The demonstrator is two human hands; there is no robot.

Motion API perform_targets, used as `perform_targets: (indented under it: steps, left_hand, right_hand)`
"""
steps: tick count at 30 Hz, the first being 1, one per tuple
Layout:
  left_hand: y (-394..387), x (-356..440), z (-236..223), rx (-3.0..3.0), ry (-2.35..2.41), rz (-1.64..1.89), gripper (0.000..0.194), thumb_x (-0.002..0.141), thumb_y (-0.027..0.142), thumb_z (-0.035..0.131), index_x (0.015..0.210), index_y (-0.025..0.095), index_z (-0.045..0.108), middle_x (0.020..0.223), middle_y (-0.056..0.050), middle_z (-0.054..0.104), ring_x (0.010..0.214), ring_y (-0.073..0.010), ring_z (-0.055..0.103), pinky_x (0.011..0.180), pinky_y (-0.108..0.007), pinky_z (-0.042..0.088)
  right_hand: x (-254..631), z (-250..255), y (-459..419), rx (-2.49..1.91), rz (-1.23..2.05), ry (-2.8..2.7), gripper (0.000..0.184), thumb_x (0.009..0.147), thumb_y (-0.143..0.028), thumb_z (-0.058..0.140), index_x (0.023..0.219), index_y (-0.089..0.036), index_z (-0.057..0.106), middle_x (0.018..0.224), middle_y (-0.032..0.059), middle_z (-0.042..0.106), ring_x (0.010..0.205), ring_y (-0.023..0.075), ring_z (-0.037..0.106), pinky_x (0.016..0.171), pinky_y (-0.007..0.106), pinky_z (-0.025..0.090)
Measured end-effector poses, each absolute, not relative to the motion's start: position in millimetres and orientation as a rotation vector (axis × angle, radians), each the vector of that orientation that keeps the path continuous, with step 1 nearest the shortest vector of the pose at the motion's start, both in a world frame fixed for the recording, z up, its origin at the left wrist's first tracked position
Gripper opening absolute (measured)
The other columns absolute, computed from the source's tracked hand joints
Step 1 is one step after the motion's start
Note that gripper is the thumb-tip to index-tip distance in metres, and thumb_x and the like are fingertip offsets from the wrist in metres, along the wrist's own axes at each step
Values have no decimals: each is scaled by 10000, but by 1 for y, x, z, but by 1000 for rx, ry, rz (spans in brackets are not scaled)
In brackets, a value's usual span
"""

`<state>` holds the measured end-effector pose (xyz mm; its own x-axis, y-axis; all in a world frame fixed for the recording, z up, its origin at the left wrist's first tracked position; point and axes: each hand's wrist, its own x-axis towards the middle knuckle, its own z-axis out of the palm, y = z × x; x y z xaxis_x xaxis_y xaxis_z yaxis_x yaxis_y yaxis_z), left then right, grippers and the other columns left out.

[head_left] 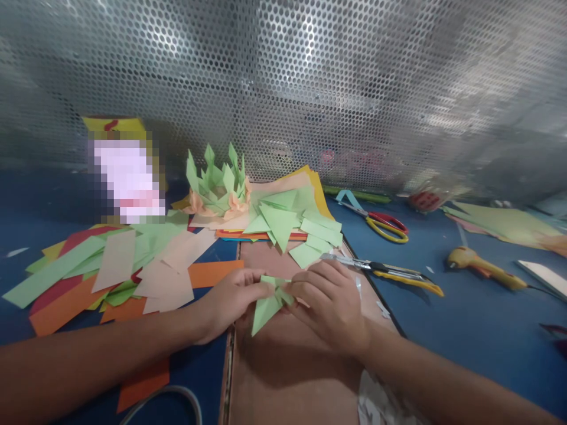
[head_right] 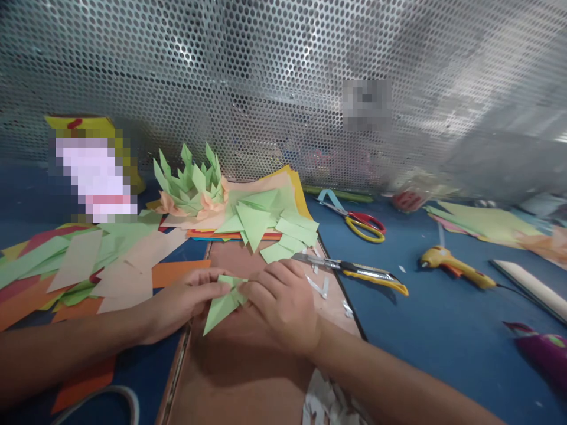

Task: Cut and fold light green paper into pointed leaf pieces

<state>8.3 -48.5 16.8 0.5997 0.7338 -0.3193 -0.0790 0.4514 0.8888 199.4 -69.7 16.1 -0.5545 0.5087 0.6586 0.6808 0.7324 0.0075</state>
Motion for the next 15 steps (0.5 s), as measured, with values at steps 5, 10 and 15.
perform_targets:
  steps: [5, 10, 15]
  left_hand:
    - [-48, 9, 22, 1028, 738, 543, 156, 715, 261, 740, 813, 156, 679, 715, 3, 683, 710, -133, 618, 690, -214, 442]
    - [-47, 9, 19, 1064, 740, 559, 235, 708, 309, 760, 857, 147, 675, 837, -27, 711, 851, -167, 641, 777, -238, 450]
    - [-46, 9, 17, 1034, 747, 591, 264, 709, 272, 760, 906, 145, 638, 833, -32, 709, 838, -165, 656, 797, -254, 465]
  right_hand:
    - [199, 18, -68, -903, -315, -2283, 84, 872, -219, 536, 838, -192, 608, 765, 10, 697, 678, 161, 517, 658, 332, 351]
    - [202, 19, -68, -873, -348, -2310, 100, 881, -220, 536, 898, -199, 632, 805, 12, 712, 702, 158, 555, 694, 342, 370]
    - [205, 20, -70, -849, -419, -2341, 130, 866, -208, 576, 974, -215, 648, 870, 6, 719, 745, 164, 558, 743, 357, 408]
